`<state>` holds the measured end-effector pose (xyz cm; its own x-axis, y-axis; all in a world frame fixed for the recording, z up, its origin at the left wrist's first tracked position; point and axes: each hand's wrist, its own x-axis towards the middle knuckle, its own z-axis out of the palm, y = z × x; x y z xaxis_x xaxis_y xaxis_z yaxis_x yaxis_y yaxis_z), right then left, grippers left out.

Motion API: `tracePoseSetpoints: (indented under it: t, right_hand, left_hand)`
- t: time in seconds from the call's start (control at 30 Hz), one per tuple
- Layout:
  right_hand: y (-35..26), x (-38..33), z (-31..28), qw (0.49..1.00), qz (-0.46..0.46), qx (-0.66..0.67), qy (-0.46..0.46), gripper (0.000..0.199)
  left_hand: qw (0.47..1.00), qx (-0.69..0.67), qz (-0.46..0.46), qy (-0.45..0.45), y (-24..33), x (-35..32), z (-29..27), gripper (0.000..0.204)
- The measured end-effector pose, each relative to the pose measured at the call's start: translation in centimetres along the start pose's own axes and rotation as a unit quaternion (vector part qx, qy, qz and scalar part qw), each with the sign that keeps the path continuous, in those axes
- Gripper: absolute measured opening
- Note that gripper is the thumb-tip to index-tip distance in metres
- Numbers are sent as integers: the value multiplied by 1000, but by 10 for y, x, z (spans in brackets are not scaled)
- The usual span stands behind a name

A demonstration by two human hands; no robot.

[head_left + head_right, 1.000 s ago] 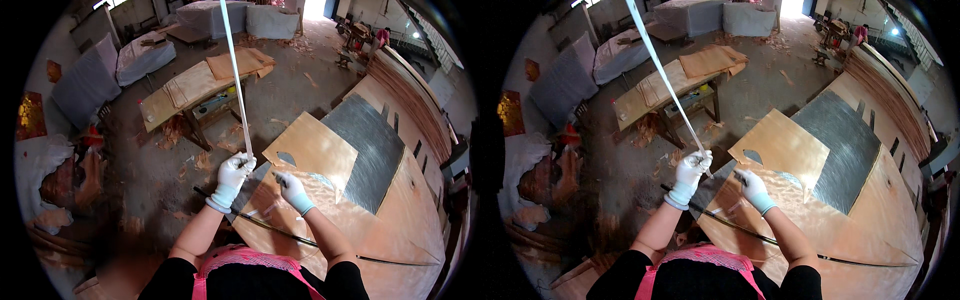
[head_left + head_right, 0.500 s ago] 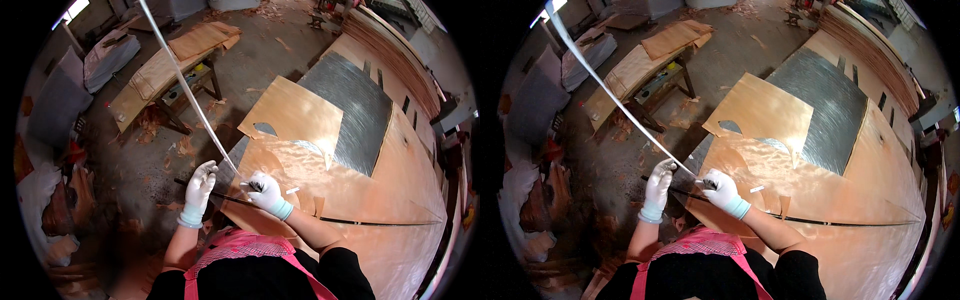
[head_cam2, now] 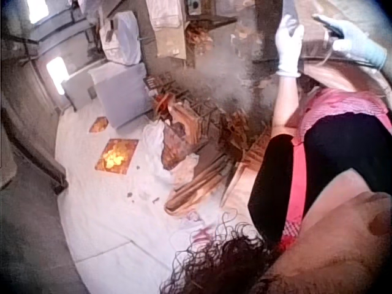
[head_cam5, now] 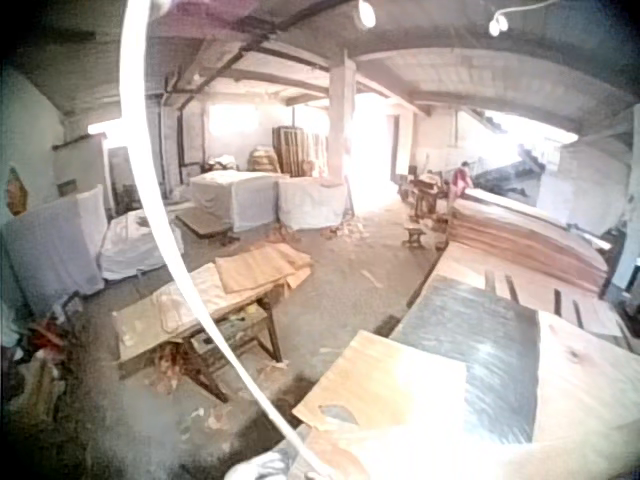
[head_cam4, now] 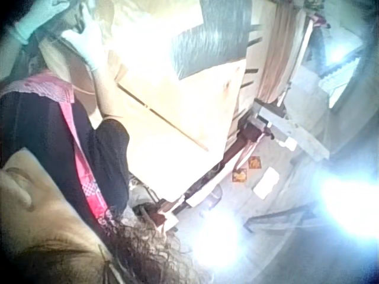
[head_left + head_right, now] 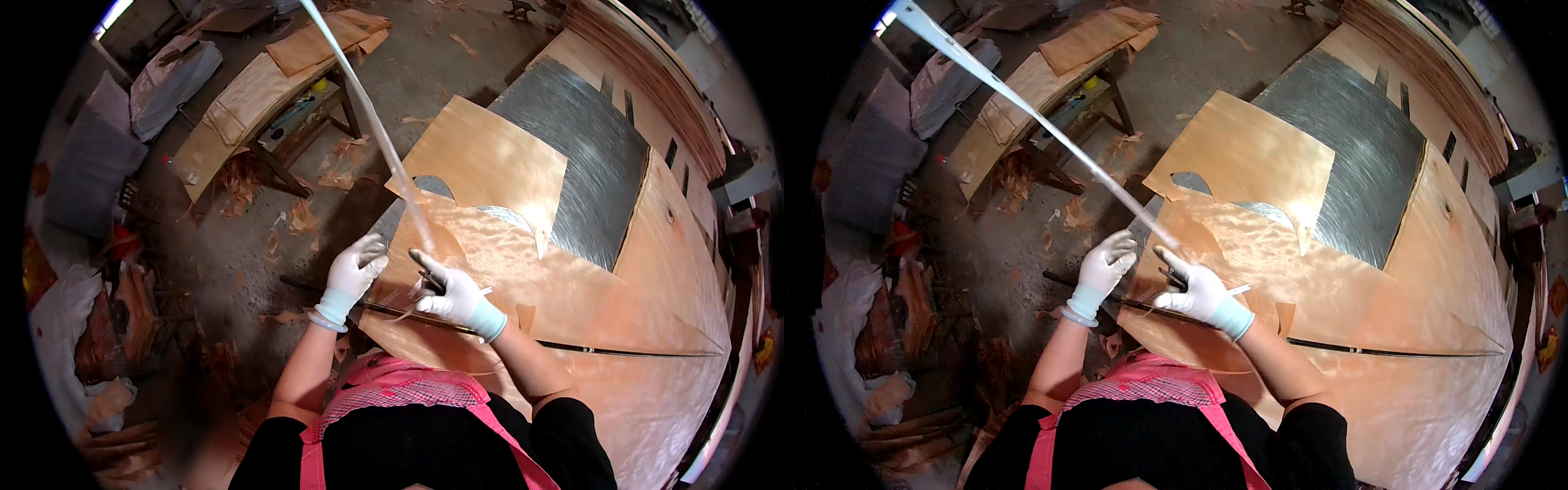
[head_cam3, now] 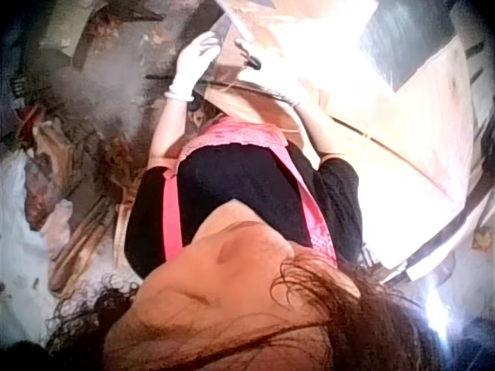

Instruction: The person handles large, thin sheets of wood veneer on a metal table, applying adhesive strips to repair cracks and then stacking the sheets on a nearby pile.

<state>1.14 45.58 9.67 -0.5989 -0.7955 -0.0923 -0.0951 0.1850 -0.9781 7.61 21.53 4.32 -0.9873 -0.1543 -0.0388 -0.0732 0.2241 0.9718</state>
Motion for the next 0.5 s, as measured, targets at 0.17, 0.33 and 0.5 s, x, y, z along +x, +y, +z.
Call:
tracePoseSetpoints:
  t: [0.17, 0.33, 0.5]
  right_hand:
    - [3, 7, -24, 990, 3, -139, -26, 107]
    - [11, -1, -41, 982, 21, -182, -47, 106]
    - [64, -2, -69, 983, 86, -133, -95, 77]
  left_hand:
    - [918, -189, -152, -314, 9, 2, 35, 41]
    - [836, -301, -244, -388, 5, -4, 33, 37]
    - [897, -60, -259, -355, 8, -4, 9, 20]
